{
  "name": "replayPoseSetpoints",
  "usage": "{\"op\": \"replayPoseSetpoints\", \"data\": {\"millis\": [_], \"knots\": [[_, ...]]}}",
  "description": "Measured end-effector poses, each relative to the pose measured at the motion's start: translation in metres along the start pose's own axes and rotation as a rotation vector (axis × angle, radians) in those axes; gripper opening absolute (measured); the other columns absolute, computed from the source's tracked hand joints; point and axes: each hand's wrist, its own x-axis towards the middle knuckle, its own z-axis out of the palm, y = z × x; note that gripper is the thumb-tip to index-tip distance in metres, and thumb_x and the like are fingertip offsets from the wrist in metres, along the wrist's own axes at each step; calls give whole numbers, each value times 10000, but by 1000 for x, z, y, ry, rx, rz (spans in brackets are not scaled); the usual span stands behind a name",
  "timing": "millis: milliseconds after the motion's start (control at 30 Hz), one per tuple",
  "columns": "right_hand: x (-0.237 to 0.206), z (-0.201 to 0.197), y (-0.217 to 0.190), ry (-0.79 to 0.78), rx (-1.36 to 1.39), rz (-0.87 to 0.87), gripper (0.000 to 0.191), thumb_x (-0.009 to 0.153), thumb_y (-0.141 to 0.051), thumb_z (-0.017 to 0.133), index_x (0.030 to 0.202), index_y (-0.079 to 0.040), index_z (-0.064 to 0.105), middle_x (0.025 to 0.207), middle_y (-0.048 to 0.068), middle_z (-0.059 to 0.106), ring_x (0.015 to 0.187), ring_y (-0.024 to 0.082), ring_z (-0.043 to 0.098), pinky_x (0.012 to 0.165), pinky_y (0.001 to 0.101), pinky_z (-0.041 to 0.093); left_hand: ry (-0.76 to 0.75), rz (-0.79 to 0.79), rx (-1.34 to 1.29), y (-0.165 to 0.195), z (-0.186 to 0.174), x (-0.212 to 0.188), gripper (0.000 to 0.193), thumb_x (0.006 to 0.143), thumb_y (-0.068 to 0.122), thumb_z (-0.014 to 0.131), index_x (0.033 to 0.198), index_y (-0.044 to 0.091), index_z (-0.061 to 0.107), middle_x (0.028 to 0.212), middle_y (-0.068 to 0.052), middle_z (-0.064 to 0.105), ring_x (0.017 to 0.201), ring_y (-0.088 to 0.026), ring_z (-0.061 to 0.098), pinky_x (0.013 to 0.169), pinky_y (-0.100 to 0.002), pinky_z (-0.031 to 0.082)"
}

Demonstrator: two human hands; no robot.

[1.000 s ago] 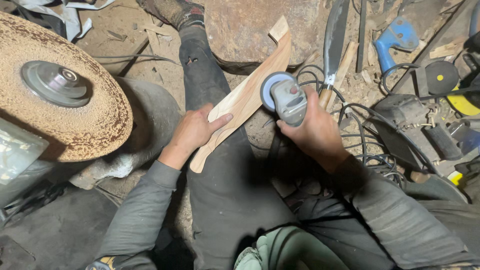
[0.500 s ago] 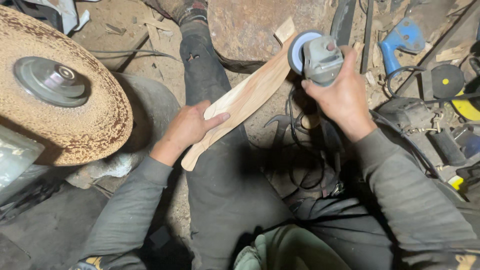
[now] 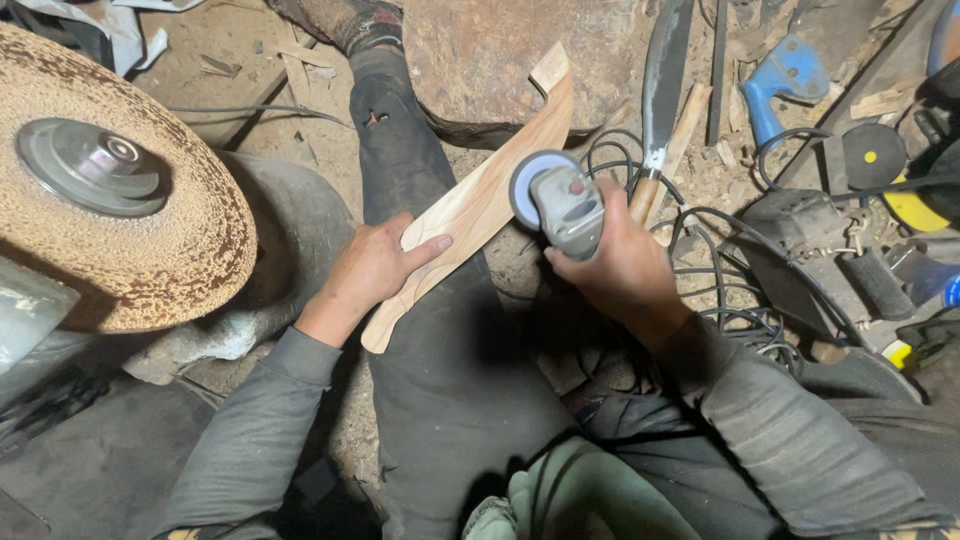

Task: The person sits on the workshop floor holding a curved, carved wooden piece across their lap and sands its edges and surfaces using a handheld angle grinder, repeatedly repositioning and turning the piece to grind different sections.

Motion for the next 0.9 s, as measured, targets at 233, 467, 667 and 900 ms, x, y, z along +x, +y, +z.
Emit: {"op": "replayPoseSetpoints", "data": {"millis": [233, 467, 667, 900], "knots": [[34, -13, 13, 108, 65, -124, 896, 802, -341, 834, 1480, -59, 321, 1087, 322, 702, 1006, 501, 693, 869, 525, 551, -10, 11, 34, -5, -2, 4, 669, 870, 675, 629, 1036, 29, 671, 880, -285, 721, 895, -464, 701, 816, -538, 539], [84, -24, 29, 170, 9, -192, 900, 822, -343, 870, 1441, 0, 313, 1114, 324, 689, 996, 458, 719, 886, 462, 577, -40, 6, 59, -4, -16, 9, 662, 854, 687, 625, 1048, 55, 668, 911, -285, 723, 933, -467, 693, 836, -546, 531], [126, -34, 32, 265, -25, -331, 879, 875, -324, 909, 1452, 13, 337, 1150, 310, 711, 1065, 454, 726, 931, 456, 576, -56, 22, 69, -4, -25, 13, 676, 861, 704, 625, 985, 41, 664, 876, -291, 708, 910, -475, 688, 830, -543, 533], [100, -29, 31, 163, 4, -263, 900, 831, -340, 888, 1443, 5, 326, 1150, 311, 698, 1028, 433, 735, 915, 431, 590, -66, 29, 101, -3, -28, 14, 665, 858, 699, 621, 1005, 52, 662, 868, -285, 709, 894, -470, 688, 813, -547, 530]]}}
